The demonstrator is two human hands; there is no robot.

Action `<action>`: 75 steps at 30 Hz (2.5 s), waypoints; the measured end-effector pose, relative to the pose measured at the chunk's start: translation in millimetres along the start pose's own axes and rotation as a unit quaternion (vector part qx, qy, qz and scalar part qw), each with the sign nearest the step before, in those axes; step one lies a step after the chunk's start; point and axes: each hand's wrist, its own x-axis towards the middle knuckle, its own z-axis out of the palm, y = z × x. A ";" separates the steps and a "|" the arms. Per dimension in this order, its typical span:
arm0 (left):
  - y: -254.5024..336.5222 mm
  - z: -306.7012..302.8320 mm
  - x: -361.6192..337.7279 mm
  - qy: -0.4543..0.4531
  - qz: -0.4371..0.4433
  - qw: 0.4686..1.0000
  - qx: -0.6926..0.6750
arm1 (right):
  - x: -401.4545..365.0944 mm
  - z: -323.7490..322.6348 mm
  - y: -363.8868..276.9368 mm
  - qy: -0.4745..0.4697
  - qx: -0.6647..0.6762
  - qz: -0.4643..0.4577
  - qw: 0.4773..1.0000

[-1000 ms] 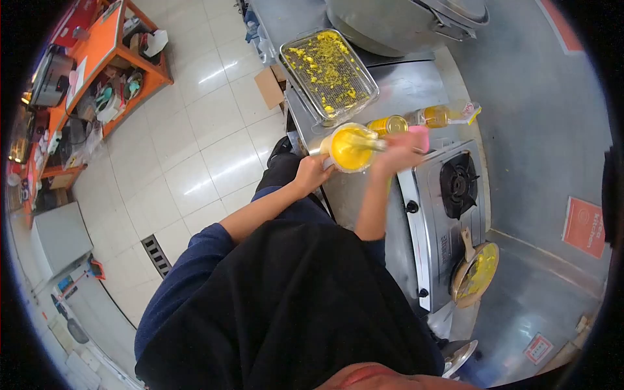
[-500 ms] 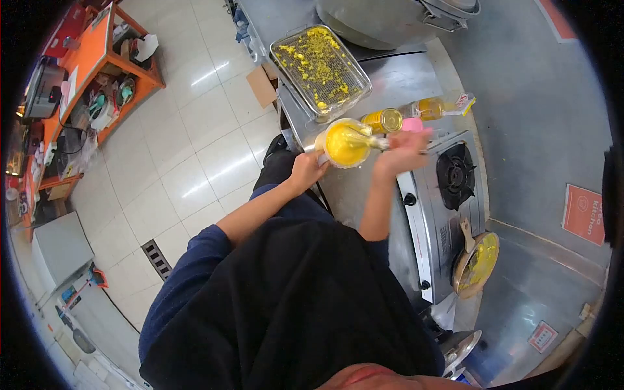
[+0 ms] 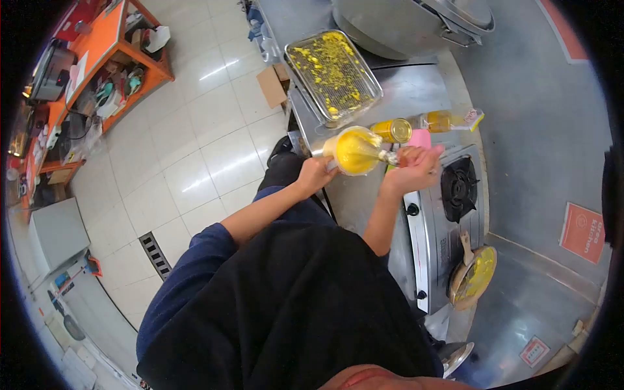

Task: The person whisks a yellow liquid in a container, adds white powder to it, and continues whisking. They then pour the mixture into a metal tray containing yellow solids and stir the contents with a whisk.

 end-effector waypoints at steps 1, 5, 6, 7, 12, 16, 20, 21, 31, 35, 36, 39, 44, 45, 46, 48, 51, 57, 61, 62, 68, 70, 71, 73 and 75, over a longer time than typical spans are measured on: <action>-2.4 2.4 -1.5 0.005 0.014 0.999 -0.030 | -11.5 -4.8 26.7 0.001 0.003 0.001 1.000; 4.6 -0.1 -1.8 0.011 0.019 0.999 -0.025 | -4.1 -9.1 53.6 0.033 -0.226 0.173 0.958; 7.7 -3.8 -1.9 -0.006 0.004 1.000 -0.023 | 4.9 -4.9 23.6 0.064 -0.181 0.102 0.976; 4.5 -4.0 -3.1 -0.006 -0.003 1.000 -0.023 | 7.7 -3.4 10.2 0.096 -0.135 0.031 0.986; 0.6 3.6 1.1 -0.014 -0.003 1.000 -0.012 | -15.7 -21.1 67.9 0.028 -0.268 0.105 0.957; -2.8 1.1 -5.9 -0.008 0.009 1.000 -0.010 | -2.2 -28.5 48.9 0.126 -0.102 -0.028 0.986; 3.2 1.5 2.7 -0.003 0.003 1.000 -0.028 | -11.4 -27.0 69.4 0.010 -0.250 0.132 0.959; 4.6 -0.4 -4.3 -0.007 0.002 1.000 -0.028 | -1.7 -23.7 41.0 0.008 -0.253 0.140 0.957; -10.1 4.9 -6.5 0.001 0.034 0.999 -0.016 | -7.4 -37.0 78.1 0.138 -0.208 -0.003 0.968; -1.5 5.8 -0.5 -0.008 0.022 0.999 -0.022 | -15.1 -32.6 74.2 0.048 -0.199 0.177 0.963; -2.5 5.0 -3.8 0.002 0.030 0.999 -0.029 | 1.3 -39.2 61.1 0.051 -0.221 0.146 0.963; -9.5 6.3 -4.1 -0.015 0.030 0.999 -0.032 | -2.2 -34.6 45.5 0.188 -0.179 0.014 0.966; -4.4 6.1 -8.9 -0.013 0.018 0.999 -0.034 | 5.8 -45.7 54.6 0.053 -0.211 0.101 0.971; -9.2 8.9 -8.3 -0.014 0.023 0.999 -0.034 | -0.6 -43.8 58.6 0.049 -0.214 0.109 0.969; -13.8 8.9 -4.2 -0.013 0.034 0.999 -0.031 | -5.9 -36.7 65.5 0.141 -0.208 0.052 0.966; -2.1 -0.8 -2.8 -0.028 0.016 0.999 -0.033 | -7.1 -37.2 64.5 0.238 -0.201 -0.017 0.950; -4.3 1.2 5.4 -0.031 0.013 0.999 -0.024 | -3.5 -45.0 59.6 0.038 -0.264 0.086 0.960; 4.4 -0.9 -2.0 -0.028 0.025 0.999 -0.030 | -24.9 -34.4 75.5 0.066 -0.219 0.090 0.969; -1.3 -2.6 -2.5 -0.038 0.016 0.999 -0.034 | 2.5 -43.6 47.0 0.067 -0.178 0.068 0.979; -0.3 -0.1 -7.0 -0.040 0.016 0.998 -0.038 | -8.6 -70.1 91.2 0.090 -0.254 -0.069 0.961; -9.2 0.4 -6.5 -0.023 0.017 0.999 -0.016 | -1.5 -40.7 54.6 0.078 -0.229 0.060 0.968; -4.1 -1.7 -3.2 -0.031 0.030 0.998 -0.041 | -29.3 -36.4 78.2 0.021 -0.285 -0.016 0.958; -4.9 2.7 2.2 -0.029 0.041 0.998 -0.044 | -32.6 -31.9 87.0 -0.010 -0.310 -0.061 0.949; -11.0 10.9 -2.8 0.011 0.049 0.998 -0.040 | -30.2 -36.8 89.8 -0.055 -0.171 0.097 0.979; -13.6 9.3 -6.3 0.004 0.039 0.999 -0.029 | -7.1 -20.3 69.6 -0.058 -0.124 0.122 0.983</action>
